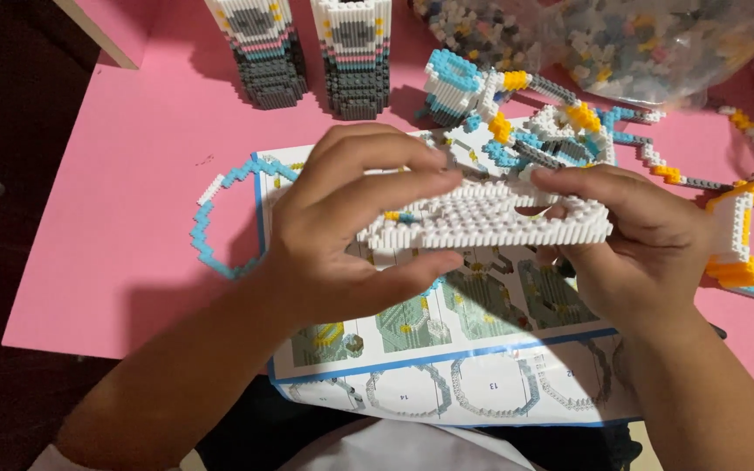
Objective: Assembling a complex model using small interlocking plastic blocks and a small hammer tool while following instructions.
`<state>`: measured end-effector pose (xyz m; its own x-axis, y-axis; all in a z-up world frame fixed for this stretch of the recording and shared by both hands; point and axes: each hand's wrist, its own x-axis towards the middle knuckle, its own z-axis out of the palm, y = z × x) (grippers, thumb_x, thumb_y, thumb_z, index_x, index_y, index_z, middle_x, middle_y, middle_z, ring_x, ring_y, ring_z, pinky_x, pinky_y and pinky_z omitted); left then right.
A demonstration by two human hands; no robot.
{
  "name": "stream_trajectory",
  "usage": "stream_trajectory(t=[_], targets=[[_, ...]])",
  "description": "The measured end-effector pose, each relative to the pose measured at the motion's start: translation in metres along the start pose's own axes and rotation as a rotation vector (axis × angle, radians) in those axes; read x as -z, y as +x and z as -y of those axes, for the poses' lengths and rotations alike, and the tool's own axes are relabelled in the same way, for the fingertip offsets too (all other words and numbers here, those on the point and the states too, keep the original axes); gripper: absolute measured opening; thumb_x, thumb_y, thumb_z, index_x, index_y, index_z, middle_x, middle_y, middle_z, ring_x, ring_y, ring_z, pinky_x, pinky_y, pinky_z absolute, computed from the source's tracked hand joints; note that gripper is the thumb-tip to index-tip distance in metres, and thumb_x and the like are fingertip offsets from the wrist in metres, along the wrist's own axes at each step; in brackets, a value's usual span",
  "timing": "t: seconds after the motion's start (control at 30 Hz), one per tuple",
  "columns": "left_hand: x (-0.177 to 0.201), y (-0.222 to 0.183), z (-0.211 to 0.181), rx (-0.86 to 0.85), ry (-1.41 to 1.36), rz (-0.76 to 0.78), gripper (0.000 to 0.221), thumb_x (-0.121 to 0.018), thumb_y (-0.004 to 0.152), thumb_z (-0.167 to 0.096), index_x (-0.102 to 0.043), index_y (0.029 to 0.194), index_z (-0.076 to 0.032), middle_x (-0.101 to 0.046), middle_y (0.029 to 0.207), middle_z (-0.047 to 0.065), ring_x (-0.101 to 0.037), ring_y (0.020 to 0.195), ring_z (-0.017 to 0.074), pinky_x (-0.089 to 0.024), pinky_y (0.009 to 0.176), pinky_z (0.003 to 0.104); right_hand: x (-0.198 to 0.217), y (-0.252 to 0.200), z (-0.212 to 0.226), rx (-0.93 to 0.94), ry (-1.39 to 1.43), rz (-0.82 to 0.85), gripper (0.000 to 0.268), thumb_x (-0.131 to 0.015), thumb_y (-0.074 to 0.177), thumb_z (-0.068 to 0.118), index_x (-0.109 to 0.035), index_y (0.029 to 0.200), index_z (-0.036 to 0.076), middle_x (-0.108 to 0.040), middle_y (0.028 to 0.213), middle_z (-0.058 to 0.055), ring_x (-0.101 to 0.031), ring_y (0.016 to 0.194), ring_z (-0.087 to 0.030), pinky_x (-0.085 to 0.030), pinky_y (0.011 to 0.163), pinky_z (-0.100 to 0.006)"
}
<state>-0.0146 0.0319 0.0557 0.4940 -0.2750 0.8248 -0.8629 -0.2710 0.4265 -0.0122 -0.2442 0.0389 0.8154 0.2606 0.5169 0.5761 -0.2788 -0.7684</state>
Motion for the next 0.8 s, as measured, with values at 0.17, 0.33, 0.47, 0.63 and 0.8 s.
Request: stream_trajectory(t=[0.17, 0.33, 0.47, 0.63, 0.8], targets=[[0.001, 0.004, 0.000, -0.053, -0.028, -0.016, 0.023, -0.078, 0.100, -0.021, -0.074, 0.113, -0.003, -0.070, 0.112, 0.016, -0.070, 0.107, 0.0359, -0.062, 0.099, 0.050, -0.003, -0.002, 0.001, -0.004, 0.007, 0.021, 0.027, -0.068, 0.101, -0.006, -0.066, 0.127, -0.013, -0.073, 0.112, -0.026, -0.070, 0.067, -0.020, -0.060, 0.060, -0.026], [0.000, 0.006, -0.002, -0.077, -0.025, -0.039, 0.013, -0.078, 0.098, -0.013, -0.077, 0.103, -0.002, -0.071, 0.103, 0.013, -0.070, 0.097, 0.0336, -0.058, 0.093, 0.046, -0.007, -0.003, 0.003, -0.069, 0.044, 0.014, 0.025, -0.066, 0.101, -0.010, -0.066, 0.125, -0.014, -0.071, 0.107, -0.026, -0.067, 0.062, -0.021, -0.055, 0.056, -0.026], [0.000, 0.005, -0.002, -0.076, -0.011, -0.053, 0.013, -0.075, 0.099, -0.016, -0.077, 0.101, -0.003, -0.072, 0.101, 0.011, -0.070, 0.095, 0.0316, -0.057, 0.093, 0.047, -0.008, -0.004, 0.001, -0.087, 0.031, 0.028, 0.031, -0.062, 0.095, -0.018, -0.068, 0.125, -0.013, -0.073, 0.113, -0.025, -0.068, 0.071, -0.020, -0.059, 0.062, -0.025], [0.003, 0.007, -0.004, -0.099, 0.034, -0.038, 0.021, -0.065, 0.103, -0.018, -0.078, 0.099, -0.003, -0.073, 0.097, 0.011, -0.068, 0.093, 0.0303, -0.054, 0.091, 0.047, -0.007, -0.004, 0.000, 0.001, -0.056, 0.058, 0.027, -0.069, 0.098, -0.004, -0.069, 0.124, -0.012, -0.074, 0.121, -0.025, -0.075, 0.111, -0.029, -0.064, 0.092, -0.034], [0.005, 0.006, -0.007, -0.079, 0.089, -0.016, 0.026, -0.060, 0.106, -0.022, -0.078, 0.102, -0.003, -0.074, 0.099, 0.011, -0.067, 0.094, 0.0338, -0.052, 0.091, 0.048, -0.012, -0.005, 0.001, -0.037, -0.046, 0.043, 0.026, -0.066, 0.095, -0.014, -0.072, 0.120, -0.012, -0.076, 0.114, -0.024, -0.074, 0.099, -0.025, -0.059, 0.083, -0.030]])
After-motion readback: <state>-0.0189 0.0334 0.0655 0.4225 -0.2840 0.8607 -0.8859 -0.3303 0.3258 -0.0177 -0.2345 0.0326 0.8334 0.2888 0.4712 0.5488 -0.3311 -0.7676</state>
